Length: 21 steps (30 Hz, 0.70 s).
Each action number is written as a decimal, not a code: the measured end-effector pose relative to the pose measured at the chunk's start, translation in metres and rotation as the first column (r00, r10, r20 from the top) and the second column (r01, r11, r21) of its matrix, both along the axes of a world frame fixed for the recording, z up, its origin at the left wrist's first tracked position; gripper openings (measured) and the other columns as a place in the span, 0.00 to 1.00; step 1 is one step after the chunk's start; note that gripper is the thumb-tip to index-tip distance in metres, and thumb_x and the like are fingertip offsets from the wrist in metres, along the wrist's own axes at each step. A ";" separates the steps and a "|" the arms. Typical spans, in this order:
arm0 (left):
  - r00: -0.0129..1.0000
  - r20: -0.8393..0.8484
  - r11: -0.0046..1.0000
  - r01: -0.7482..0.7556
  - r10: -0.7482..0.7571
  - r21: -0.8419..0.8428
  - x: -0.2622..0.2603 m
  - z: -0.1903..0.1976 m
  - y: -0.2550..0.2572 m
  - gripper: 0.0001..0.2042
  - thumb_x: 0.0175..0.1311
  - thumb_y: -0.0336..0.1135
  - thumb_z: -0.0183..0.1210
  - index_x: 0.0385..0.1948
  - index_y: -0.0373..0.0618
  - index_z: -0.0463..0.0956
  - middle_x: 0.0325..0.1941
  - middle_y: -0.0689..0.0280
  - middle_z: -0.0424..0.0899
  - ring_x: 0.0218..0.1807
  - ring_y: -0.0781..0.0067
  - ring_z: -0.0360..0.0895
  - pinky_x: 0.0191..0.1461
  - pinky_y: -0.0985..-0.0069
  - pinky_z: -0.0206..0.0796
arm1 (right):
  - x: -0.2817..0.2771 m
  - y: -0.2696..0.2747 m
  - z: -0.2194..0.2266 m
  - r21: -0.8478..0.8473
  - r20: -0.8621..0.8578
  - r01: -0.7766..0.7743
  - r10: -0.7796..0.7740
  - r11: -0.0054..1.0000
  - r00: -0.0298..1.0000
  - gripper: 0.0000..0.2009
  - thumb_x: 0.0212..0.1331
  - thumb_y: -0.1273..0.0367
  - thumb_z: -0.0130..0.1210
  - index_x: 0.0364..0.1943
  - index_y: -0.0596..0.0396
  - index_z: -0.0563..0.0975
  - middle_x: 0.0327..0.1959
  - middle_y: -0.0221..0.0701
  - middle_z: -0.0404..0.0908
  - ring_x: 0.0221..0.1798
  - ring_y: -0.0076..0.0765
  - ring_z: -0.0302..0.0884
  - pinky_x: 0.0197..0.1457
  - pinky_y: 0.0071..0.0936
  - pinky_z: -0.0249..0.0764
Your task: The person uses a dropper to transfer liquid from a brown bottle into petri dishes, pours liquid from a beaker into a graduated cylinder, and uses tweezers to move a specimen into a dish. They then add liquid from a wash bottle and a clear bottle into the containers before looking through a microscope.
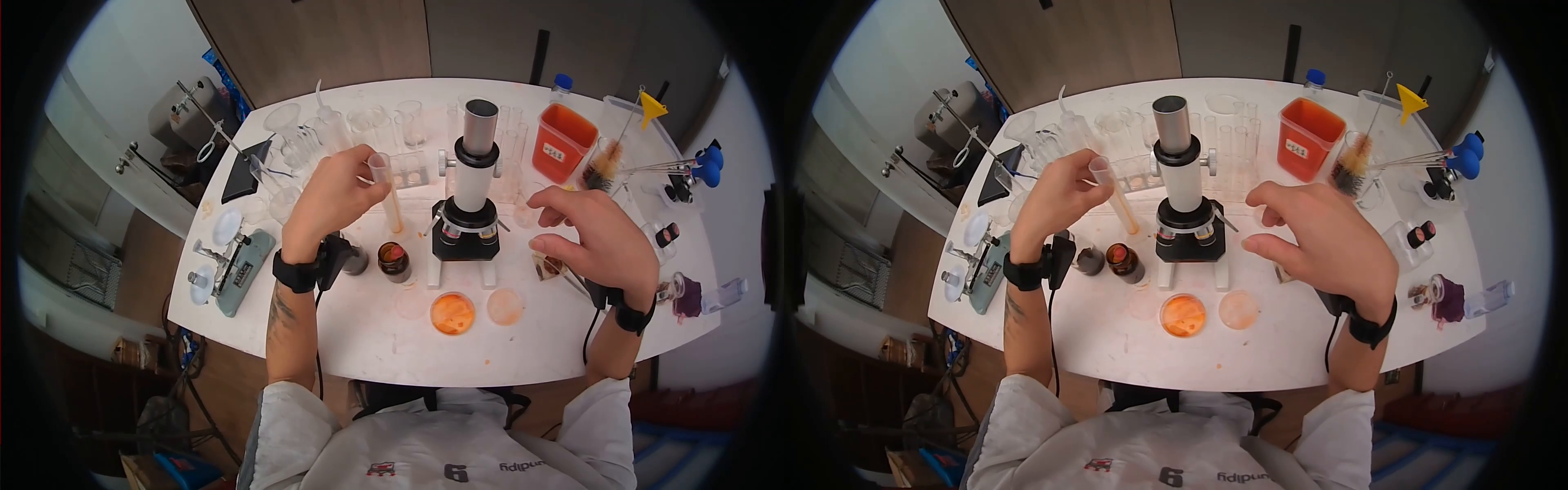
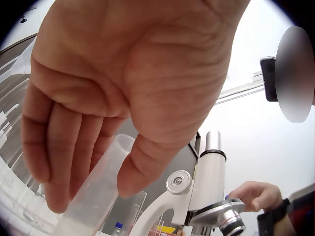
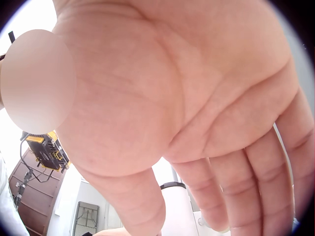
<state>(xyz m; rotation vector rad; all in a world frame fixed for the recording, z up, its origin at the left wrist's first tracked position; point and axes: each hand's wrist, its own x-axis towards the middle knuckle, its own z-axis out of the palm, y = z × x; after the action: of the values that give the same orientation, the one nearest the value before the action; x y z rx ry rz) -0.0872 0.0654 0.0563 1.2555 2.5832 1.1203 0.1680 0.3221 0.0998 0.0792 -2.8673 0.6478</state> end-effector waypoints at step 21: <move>0.999 0.007 0.996 0.032 -0.032 -0.085 0.005 0.008 -0.002 0.19 0.58 0.36 0.69 0.47 0.32 0.82 0.39 0.47 0.89 0.40 0.51 0.89 0.48 0.63 0.80 | 0.006 -0.012 0.017 -0.064 -0.035 -0.088 0.086 0.994 0.996 0.13 0.59 0.66 0.70 0.39 0.60 0.79 0.36 0.42 0.87 0.43 0.49 0.88 0.48 0.37 0.81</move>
<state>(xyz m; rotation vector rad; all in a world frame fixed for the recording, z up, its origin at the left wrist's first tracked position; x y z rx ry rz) -0.0826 0.0634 0.0647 1.2688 2.5674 0.9950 0.1737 0.3103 0.1171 0.2037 -2.8222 0.7501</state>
